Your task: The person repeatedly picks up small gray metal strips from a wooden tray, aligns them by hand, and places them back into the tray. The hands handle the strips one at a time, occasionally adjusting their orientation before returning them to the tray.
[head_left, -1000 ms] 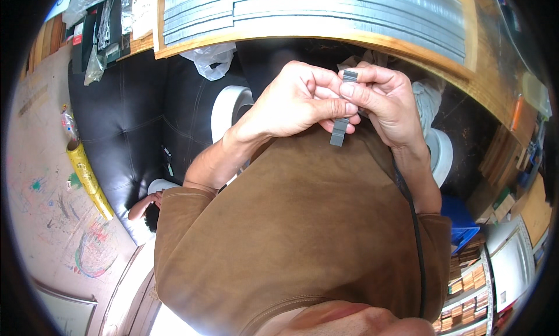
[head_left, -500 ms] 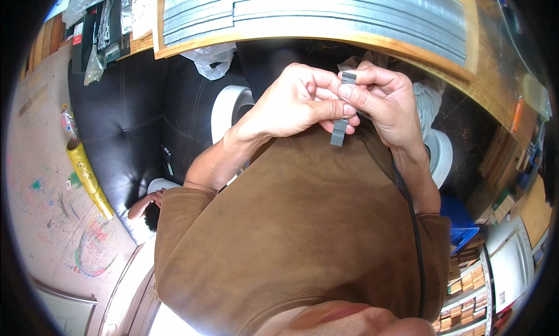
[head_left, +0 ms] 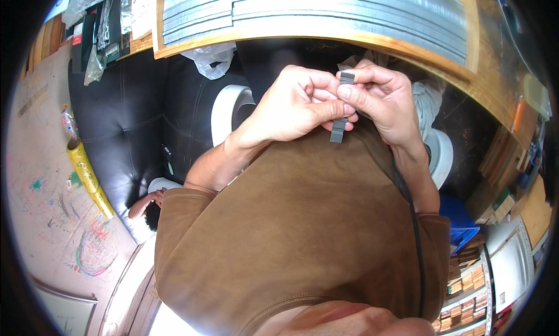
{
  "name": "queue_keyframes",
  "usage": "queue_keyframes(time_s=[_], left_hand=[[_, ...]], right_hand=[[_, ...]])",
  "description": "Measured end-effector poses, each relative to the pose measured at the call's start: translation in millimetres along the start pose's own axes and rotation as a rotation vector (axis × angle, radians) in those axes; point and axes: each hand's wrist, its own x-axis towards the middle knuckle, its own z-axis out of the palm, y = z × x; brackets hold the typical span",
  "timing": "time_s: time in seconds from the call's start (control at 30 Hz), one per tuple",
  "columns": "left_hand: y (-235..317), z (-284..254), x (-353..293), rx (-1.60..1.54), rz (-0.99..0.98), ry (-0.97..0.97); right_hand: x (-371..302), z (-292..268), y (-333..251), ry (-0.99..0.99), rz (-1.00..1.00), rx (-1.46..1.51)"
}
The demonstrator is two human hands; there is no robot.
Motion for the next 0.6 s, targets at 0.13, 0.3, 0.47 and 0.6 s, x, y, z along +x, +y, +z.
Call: queue_keyframes(time_s=[0.13, 0.3, 0.47, 0.6], left_hand=[[-2.5, -1.1, 1.1, 0.035, 0.048, -0.012], [-4.3, -1.5, 1.8, 0.024, 0.082, -0.031], [2.3, 0.0, 0.3, 0.003, 0.000, -0.014], [3.3, -0.4, 0.8, 0.010, -0.012, -0.009]], right_hand=[[-0.1, -0.6, -2.9, -0.016, -0.011, -0.003], [0.2, 1.3, -5.3, -0.020, -0.016, 0.000], [1.3, -0.9, -1.1, -0.012, -0.005, 0.003], [1.5, -1.5, 1.7, -0.012, 0.006, 0.013]])
